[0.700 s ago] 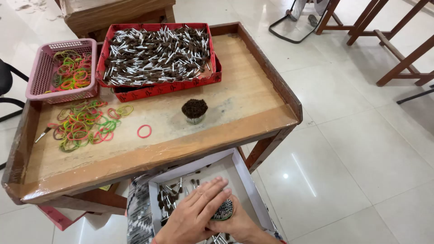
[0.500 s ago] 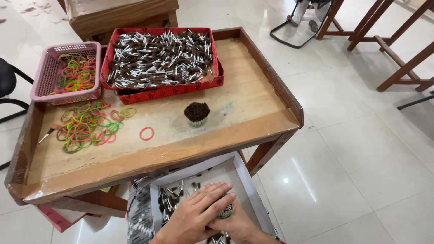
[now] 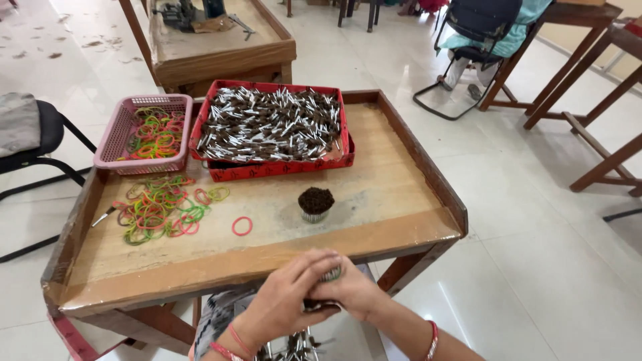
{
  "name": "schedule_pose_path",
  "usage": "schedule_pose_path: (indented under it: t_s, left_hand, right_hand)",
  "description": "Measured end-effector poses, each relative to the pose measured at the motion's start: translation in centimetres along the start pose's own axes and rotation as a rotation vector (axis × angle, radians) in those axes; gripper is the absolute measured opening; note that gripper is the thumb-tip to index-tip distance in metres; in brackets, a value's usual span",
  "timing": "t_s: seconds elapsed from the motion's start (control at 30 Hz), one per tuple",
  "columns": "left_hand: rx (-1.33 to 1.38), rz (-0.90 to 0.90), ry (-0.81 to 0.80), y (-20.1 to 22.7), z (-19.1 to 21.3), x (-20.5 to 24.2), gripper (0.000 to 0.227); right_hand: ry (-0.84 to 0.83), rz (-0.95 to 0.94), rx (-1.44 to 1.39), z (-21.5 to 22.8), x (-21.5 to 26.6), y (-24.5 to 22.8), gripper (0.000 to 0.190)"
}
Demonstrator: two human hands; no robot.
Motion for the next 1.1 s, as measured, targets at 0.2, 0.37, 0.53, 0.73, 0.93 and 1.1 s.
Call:
schedule_pose_path:
  t_s: [0.2,0.37,0.53,0.73,0.93,1.1]
  left_hand:
    - [-0.046,0.26,0.089,-7.4,4.1,-2.4,0.09]
    - [-0.143,0.348,0.171,-12.1,4.4,0.1,0.083]
    - [-0.201,0.731,0.136,-15.9,4.7,2.9,0.068]
    - [-0.386,0.559,0.194,-17.3,5.9,4.0,0.062]
    - [-0.428,0.565,0.164,-18.4,5.8,4.1,0.055]
    - [-0.547,0.481,0.112,-18.4,5.4,3.8,0.055]
  right_hand:
    - [-0.151,0.221,0.987,-4.6,-12.8,-8.2,0.043]
    - [-0.235,0.111,1.783,-6.4,-18.2,-6.9,0.047]
    - [-0.381,-0.065,2.05,-8.0,-19.0,-5.7,0.044]
    - [-0.389,0.232,1.793,-6.1,-18.2,-7.0,0.058]
    - [-0.186,0.458,1.561,-4.0,-17.5,-6.6,0.051]
    - [-0.194,0.526,1.665,-3.4,-18.4,-5.5,0.049]
Point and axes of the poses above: each hand's wrist, its own x-axis away from the middle knuckle, its own z-axis out of the back of the hand, y = z × x, the point moved 8 cm from there along -x, towards the middle knuckle, and after that the axes turned 10 degrees about y, right-handed, at the moved point
